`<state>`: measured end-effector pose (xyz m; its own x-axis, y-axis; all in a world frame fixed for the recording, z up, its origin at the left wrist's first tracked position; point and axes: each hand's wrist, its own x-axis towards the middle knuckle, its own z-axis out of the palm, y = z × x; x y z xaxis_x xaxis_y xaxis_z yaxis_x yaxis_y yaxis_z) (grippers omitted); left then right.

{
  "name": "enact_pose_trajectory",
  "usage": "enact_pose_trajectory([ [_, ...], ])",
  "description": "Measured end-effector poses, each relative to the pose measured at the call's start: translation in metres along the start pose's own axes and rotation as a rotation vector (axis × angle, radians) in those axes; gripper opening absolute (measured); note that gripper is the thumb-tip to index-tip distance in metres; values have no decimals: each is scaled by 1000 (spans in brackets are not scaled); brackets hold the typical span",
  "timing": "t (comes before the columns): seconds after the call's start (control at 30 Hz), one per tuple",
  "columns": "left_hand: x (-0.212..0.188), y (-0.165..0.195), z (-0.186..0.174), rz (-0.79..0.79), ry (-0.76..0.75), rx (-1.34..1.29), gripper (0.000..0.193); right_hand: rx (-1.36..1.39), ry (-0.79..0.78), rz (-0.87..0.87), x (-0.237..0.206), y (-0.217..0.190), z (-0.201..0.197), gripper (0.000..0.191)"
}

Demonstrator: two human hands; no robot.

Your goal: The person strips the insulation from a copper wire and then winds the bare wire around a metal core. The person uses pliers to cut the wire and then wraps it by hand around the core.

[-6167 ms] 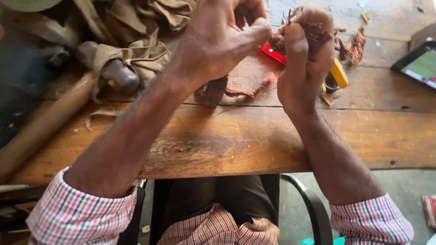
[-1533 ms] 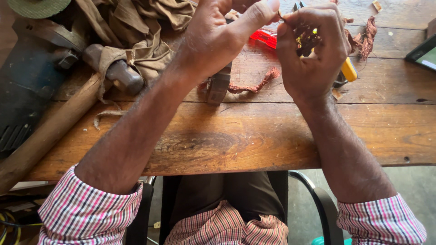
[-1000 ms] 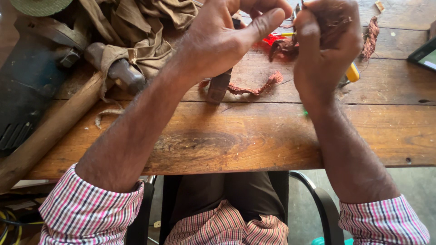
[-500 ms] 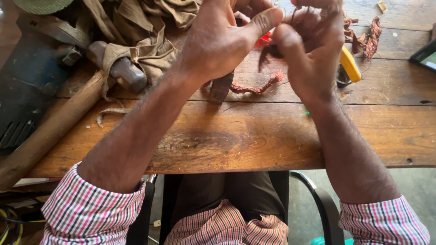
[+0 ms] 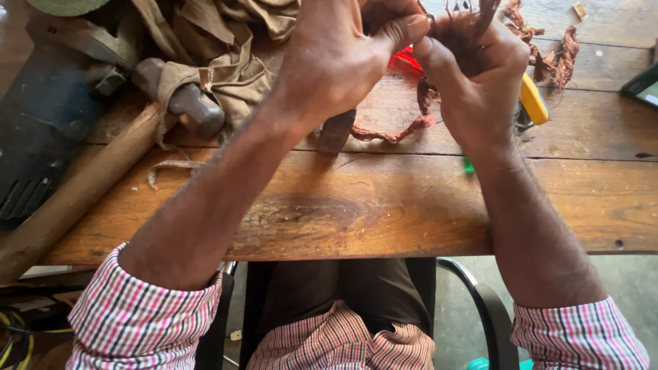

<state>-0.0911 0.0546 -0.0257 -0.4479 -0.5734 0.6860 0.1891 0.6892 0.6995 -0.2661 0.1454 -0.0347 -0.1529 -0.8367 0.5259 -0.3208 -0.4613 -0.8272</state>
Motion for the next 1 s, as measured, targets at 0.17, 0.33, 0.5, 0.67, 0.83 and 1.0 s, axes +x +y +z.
enact_pose_trajectory([
  [0.17,-4,8,2,-99,87,62,5,-12,-35,26,4,0,-2,11],
  [0.33,-6,6,5,-63,91,46,6,49,-94,56,4,2,-6,9],
  [0.5,-6,-1,7,-129,76,-130,6,-41,-76,24,6,3,-2,11],
  [0.67,-5,-4,4,-196,109,210,15,-123,-170,163,6,-1,-11,11],
  [0.83,-6,-2,6,-28,143,107,11,165,-166,106,7,12,-14,10],
  [1.0,-7,-4,3,-53,137,50,10,451,-98,146,6,20,-14,11],
])
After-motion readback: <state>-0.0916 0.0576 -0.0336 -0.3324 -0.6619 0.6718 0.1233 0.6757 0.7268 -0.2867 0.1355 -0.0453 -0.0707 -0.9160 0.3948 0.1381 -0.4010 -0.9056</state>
